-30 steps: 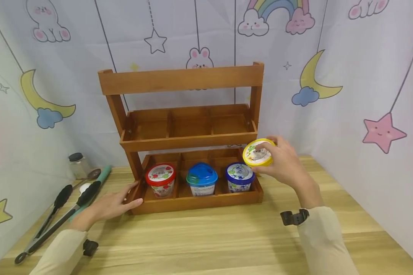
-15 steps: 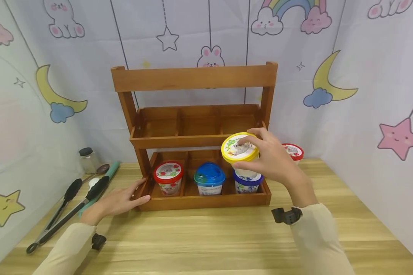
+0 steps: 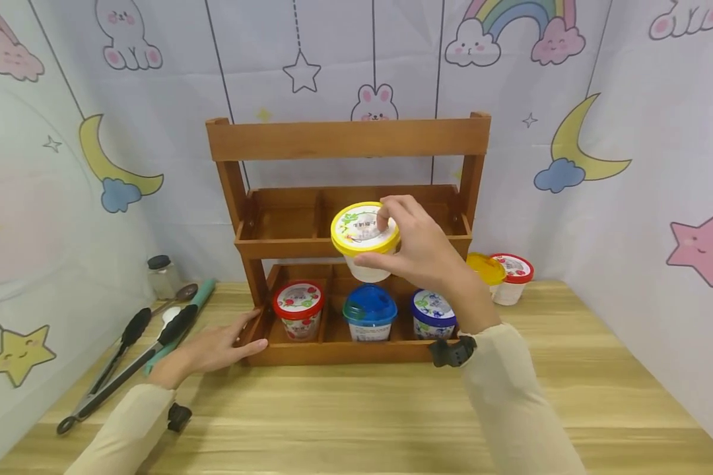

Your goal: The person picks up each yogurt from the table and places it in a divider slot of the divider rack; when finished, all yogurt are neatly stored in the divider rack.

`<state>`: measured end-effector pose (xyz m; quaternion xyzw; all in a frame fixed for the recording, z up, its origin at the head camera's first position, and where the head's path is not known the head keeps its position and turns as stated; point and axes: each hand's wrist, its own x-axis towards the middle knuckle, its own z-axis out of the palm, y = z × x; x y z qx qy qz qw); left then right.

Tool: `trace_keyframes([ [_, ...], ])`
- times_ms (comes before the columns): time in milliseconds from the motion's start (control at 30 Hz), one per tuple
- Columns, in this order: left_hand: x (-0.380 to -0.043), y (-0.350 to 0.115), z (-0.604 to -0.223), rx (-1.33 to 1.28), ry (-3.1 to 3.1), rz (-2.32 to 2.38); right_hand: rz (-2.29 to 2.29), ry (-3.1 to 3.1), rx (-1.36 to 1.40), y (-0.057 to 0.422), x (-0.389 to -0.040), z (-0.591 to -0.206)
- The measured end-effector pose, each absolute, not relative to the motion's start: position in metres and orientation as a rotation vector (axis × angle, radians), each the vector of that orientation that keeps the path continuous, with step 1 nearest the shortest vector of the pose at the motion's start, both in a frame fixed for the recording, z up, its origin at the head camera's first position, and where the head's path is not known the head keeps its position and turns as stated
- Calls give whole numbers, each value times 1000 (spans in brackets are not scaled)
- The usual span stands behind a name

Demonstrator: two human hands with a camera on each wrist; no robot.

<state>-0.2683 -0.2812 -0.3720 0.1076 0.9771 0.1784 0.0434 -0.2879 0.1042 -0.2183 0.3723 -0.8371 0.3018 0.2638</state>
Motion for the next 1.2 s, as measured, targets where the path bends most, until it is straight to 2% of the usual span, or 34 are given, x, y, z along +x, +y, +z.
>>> trace_keyframes([
  [500, -268, -277, -374, 335, 2997, 543, 934, -2159, 1003, 37, -299, -206],
  [867, -266, -279, -376, 317, 2998, 576, 1054, -2174, 931, 4, -316, -211],
  [1200, -265, -280, -373, 318, 3006, 572, 980, -2197, 915, -20, -327, -220],
])
